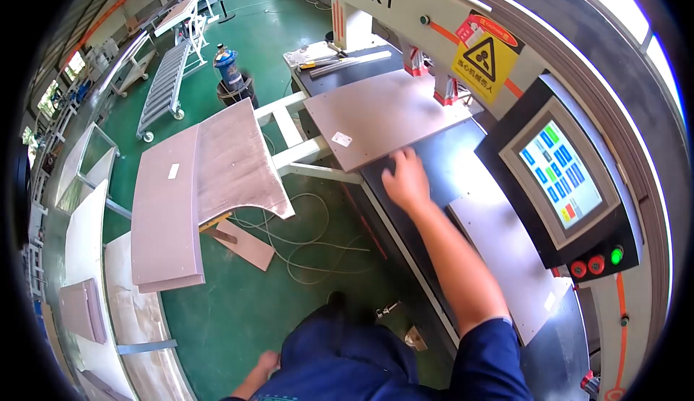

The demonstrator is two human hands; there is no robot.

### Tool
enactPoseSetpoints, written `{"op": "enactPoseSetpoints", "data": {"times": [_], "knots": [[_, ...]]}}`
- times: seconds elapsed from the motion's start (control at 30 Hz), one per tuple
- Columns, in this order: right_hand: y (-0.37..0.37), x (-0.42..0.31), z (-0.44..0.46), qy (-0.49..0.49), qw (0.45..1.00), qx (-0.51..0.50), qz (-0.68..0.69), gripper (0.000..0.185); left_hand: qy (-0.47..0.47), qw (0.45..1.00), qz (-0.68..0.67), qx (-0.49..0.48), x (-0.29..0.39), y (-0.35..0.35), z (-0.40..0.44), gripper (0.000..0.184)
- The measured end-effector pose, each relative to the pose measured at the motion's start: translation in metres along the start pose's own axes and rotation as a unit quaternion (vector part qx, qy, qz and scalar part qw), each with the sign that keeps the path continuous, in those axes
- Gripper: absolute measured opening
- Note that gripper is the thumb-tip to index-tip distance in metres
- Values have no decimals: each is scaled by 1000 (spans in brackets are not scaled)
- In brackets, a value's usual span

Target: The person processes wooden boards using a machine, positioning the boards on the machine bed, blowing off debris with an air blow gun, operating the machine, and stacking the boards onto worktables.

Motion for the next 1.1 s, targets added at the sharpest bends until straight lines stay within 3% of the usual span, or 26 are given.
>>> {"op": "enactPoseSetpoints", "data": {"times": [0.03, 0.07, 0.17, 0.2, 0.27, 0.33, 0.4, 0.47, 0.53, 0.63, 0.87, 1.03, 1.1], "knots": [[2, -3, 30, -27, 999, 23, -36, 37, 40, 999, 21, -25, 18, -11, -34, 24], [0, -8, 60, -39, 995, 62, -68, 35, 39, 999, 10, -12, 16, 4, -40, 23], [-22, -32, 160, -27, 980, 51, -190, 43, 0, 996, -80, 31, -4, 66, -30, 22], [-29, -30, 192, -62, 962, 100, -246, 43, -6, 994, -100, 52, -8, 84, -16, 22], [-46, -27, 247, 15, 959, 73, -274, 43, 21, 989, -79, 124, -6, 84, 16, 23], [-62, -29, 283, 39, 938, 83, -334, 44, -62, 979, -169, 96, -21, 70, 37, 26], [-69, -28, 306, 23, 906, 99, -412, 44, -154, 909, -363, 134, -25, -1, 37, 27], [-69, -24, 313, 20, 878, 103, -467, 47, -212, 780, -564, 168, -14, -100, 18, 27], [-66, -29, 307, -5, 847, 120, -518, 47, -258, 691, -660, 144, -15, -153, 26, 27], [-63, -25, 303, -7, 828, 138, -543, 47, -254, 656, -698, 132, -23, -218, 30, 25], [-57, 2, 314, -18, 801, 121, -585, 45, -250, 642, -702, 180, -41, -247, 34, 21], [-42, 10, 339, -1, 808, 143, -572, 42, -256, 580, -737, 235, -6, -216, 2, 23], [-39, -23, 329, 18, 869, 125, -479, 39, -283, 565, -744, 218, 6, -157, -4, 23]]}}
Point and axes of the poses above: each hand's wrist, its own z-axis towards the middle knuckle, its own y-axis out of the palm, x = y × z, the point moved 7 cm from there along z, towards the middle knuckle, and after that the axes turned 4 degrees about z, right-handed, at the moved point
